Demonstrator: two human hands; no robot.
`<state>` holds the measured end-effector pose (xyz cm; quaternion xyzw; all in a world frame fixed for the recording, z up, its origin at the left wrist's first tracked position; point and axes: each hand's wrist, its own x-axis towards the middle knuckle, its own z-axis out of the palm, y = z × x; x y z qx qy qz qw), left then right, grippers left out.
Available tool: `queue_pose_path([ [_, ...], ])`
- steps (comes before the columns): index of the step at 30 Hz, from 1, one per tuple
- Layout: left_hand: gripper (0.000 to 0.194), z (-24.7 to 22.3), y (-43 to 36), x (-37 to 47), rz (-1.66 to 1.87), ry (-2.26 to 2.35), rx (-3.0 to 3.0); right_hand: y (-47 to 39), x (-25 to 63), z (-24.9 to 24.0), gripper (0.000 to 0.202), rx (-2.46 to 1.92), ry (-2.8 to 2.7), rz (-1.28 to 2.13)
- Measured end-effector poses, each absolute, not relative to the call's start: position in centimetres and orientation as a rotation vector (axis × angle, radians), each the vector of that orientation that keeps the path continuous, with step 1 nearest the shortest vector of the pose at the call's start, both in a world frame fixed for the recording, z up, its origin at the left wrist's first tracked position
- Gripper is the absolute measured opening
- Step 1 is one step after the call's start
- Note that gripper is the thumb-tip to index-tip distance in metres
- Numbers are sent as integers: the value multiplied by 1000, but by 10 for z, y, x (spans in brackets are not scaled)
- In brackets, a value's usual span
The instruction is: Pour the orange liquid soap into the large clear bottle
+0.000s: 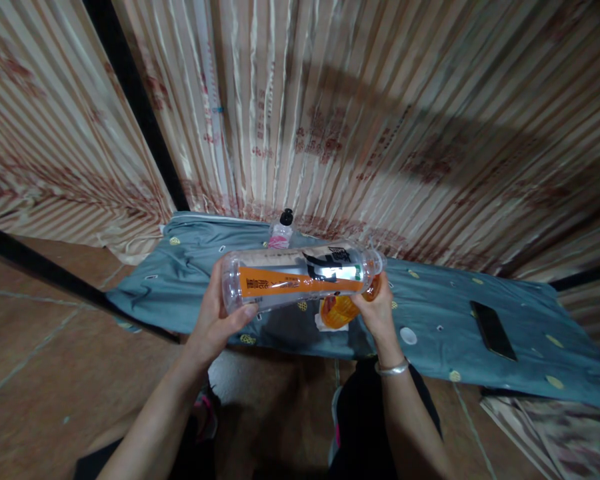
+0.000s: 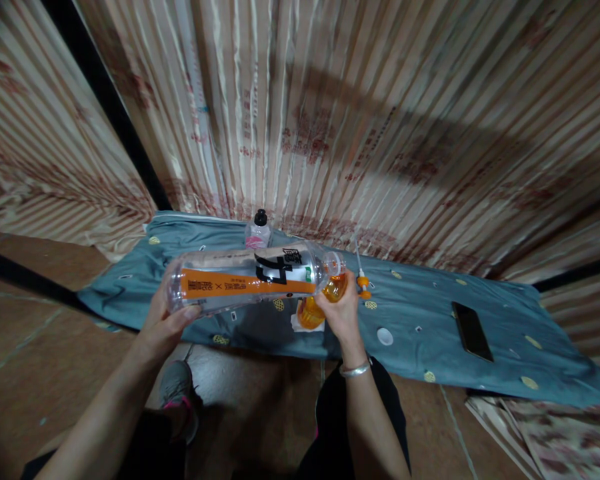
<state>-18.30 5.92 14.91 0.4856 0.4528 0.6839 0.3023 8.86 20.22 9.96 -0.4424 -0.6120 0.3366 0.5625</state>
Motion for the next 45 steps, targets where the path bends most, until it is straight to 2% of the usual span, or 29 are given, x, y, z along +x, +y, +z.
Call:
queue_pose_path([
  [25, 79, 150, 58, -183, 1836, 1206, 1281, 201, 88, 101, 53, -1039, -1438, 794],
  [35, 86, 153, 58, -181, 1829, 1226, 1267, 201, 88, 102, 55, -1055, -1445, 790],
  [45, 80, 154, 57, -182, 1835, 1232, 1282, 201, 89, 101, 51, -1030, -1458, 766],
])
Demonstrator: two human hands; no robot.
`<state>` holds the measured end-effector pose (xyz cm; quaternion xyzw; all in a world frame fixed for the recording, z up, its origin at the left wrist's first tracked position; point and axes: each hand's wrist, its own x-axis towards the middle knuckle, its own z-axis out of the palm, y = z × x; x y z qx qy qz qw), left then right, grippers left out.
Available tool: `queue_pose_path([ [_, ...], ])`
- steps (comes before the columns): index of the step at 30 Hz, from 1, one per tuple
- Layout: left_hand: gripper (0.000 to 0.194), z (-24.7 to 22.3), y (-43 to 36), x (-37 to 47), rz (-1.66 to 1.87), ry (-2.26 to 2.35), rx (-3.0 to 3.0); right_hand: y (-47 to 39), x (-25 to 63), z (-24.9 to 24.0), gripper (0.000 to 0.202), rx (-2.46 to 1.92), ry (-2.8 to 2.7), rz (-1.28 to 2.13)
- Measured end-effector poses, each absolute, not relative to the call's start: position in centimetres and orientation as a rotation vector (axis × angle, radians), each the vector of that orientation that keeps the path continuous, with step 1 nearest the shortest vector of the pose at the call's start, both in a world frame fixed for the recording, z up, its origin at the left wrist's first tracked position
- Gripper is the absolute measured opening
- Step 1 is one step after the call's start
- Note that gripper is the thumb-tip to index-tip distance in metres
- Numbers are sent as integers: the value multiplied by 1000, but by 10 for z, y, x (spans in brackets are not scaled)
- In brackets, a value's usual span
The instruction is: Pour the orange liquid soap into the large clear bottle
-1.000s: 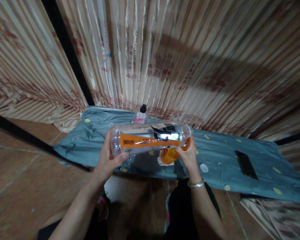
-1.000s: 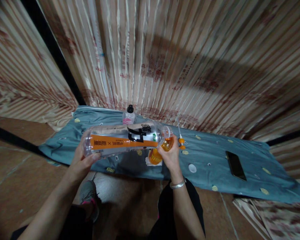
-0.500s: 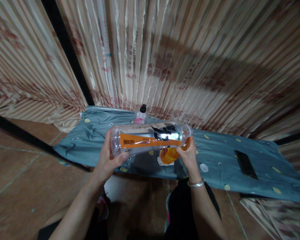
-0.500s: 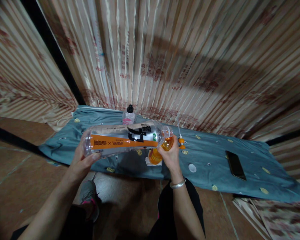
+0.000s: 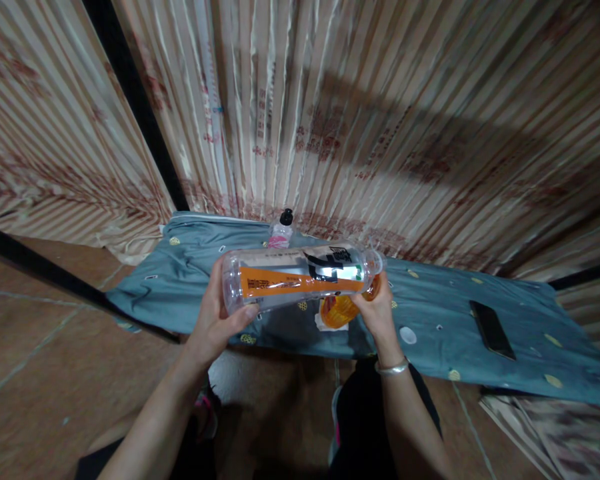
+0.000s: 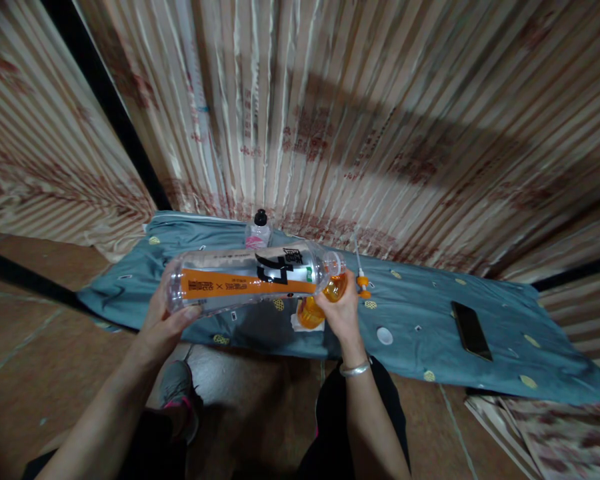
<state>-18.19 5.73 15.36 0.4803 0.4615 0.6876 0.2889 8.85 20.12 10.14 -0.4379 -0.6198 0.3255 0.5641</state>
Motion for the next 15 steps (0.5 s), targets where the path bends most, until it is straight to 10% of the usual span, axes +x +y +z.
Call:
queue_pose_path([
  [15, 79, 153, 57, -181, 1842, 1183, 1263, 202, 89, 98, 55, -1060, -1446, 767],
])
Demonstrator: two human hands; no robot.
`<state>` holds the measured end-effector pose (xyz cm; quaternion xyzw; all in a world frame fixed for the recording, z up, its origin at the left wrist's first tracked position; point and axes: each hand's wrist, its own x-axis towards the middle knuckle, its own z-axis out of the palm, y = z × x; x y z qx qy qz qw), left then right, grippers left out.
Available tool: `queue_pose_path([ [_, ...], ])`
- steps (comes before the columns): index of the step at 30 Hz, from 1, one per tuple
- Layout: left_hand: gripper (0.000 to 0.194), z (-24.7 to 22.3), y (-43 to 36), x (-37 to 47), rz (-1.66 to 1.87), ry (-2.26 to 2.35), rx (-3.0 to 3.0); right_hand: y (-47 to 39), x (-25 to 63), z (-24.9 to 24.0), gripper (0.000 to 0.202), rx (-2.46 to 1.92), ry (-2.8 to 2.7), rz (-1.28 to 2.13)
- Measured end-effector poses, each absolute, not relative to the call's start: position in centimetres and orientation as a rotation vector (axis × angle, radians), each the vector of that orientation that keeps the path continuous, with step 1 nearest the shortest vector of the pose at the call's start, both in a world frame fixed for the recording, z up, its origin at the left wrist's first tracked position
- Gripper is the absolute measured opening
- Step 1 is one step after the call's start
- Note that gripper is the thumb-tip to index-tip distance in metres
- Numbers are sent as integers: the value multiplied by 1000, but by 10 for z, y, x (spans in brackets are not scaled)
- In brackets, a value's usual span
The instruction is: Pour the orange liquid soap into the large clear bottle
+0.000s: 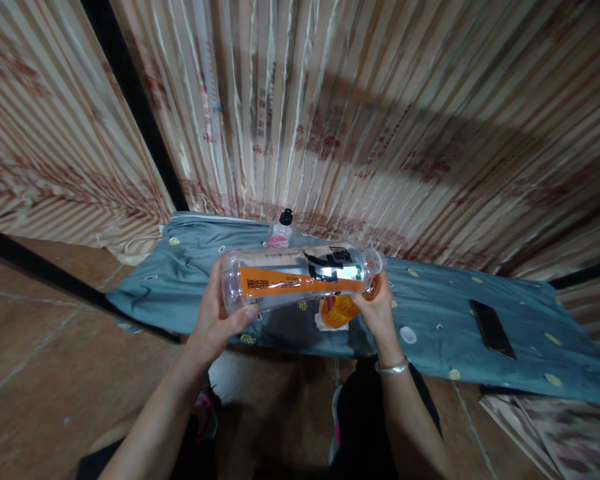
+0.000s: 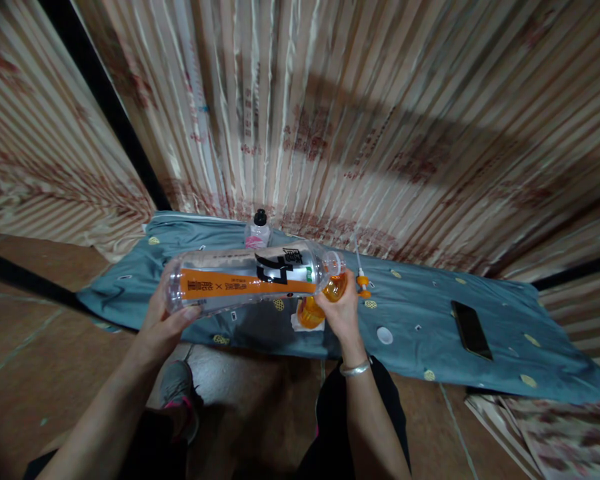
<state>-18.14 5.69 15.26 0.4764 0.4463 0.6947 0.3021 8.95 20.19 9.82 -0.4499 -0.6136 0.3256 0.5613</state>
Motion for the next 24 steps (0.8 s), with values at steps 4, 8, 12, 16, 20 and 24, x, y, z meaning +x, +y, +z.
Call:
queue_pose_path([
  [4, 79, 154, 56, -181, 1828, 1204, 1278, 202, 89, 98, 55, -1045, -1441, 767],
  [8, 81, 155, 56, -182, 1821, 1211, 1281, 202, 89, 98, 54, -1033, -1456, 771],
  [12, 82, 156, 57, -182, 1831, 1220, 1292, 201, 90, 98, 54, -1048, -1468, 759],
  [16, 81, 156, 57, -181, 1843, 1226, 1296, 202, 90, 98, 54, -1053, -1455, 776],
  [20, 79, 155, 57, -181, 1859, 1237, 1298, 201, 89, 99, 50, -1048, -1441, 774],
  [24, 80, 154, 56, -181, 1862, 1237, 1281, 201, 88, 101, 53, -1052, -1434, 788],
])
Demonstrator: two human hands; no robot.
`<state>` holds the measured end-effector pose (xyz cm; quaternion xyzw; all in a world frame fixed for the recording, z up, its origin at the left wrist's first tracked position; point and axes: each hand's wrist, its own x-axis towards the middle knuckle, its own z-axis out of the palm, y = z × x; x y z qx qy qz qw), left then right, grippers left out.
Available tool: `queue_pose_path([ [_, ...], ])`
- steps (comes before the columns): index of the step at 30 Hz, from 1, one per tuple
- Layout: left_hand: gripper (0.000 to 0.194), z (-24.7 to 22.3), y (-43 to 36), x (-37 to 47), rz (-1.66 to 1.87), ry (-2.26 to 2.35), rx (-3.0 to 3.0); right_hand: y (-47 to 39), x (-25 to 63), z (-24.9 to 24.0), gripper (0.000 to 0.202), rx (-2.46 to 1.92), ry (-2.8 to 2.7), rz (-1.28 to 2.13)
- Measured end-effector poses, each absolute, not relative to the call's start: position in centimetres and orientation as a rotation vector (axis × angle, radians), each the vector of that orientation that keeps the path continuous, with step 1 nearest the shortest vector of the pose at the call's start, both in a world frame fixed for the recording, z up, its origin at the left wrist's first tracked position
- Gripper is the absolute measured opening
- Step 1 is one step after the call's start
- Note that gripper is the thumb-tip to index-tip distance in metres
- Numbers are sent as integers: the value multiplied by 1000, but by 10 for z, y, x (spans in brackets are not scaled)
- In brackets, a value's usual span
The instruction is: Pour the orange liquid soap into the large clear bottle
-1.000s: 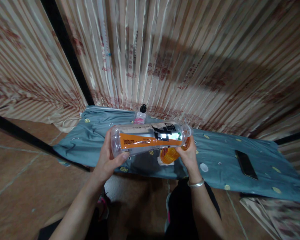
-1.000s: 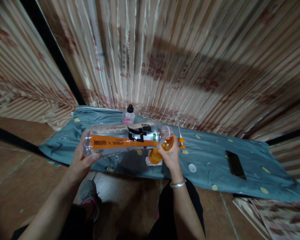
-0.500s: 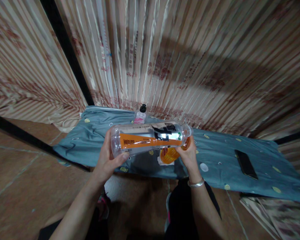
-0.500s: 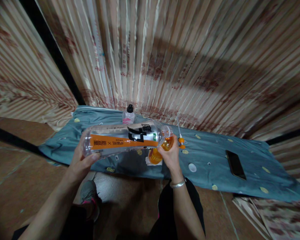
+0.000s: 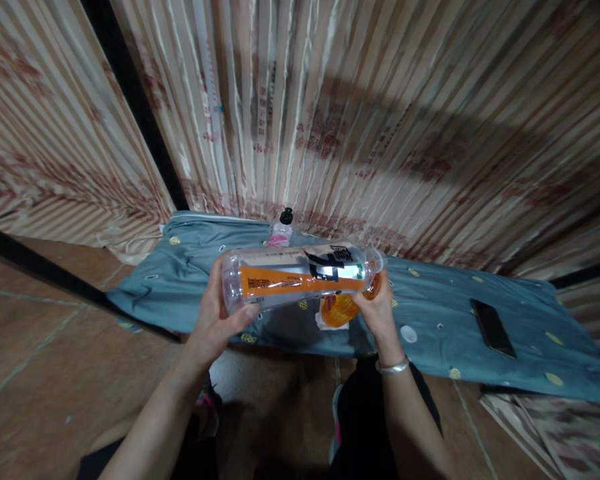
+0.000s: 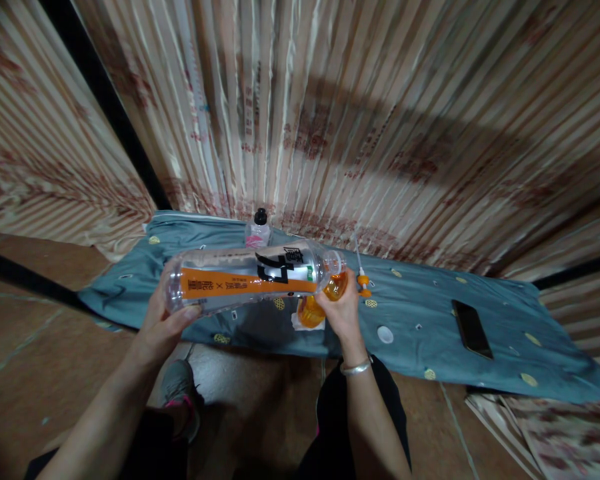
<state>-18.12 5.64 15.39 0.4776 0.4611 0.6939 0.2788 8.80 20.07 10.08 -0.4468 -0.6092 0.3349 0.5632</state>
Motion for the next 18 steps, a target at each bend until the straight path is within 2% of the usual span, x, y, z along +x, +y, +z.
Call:
queue_pose_path([
  [18, 79, 156, 57, -181, 1883, 1242, 1337, 202, 88, 100, 50, -1054, -1432, 770],
])
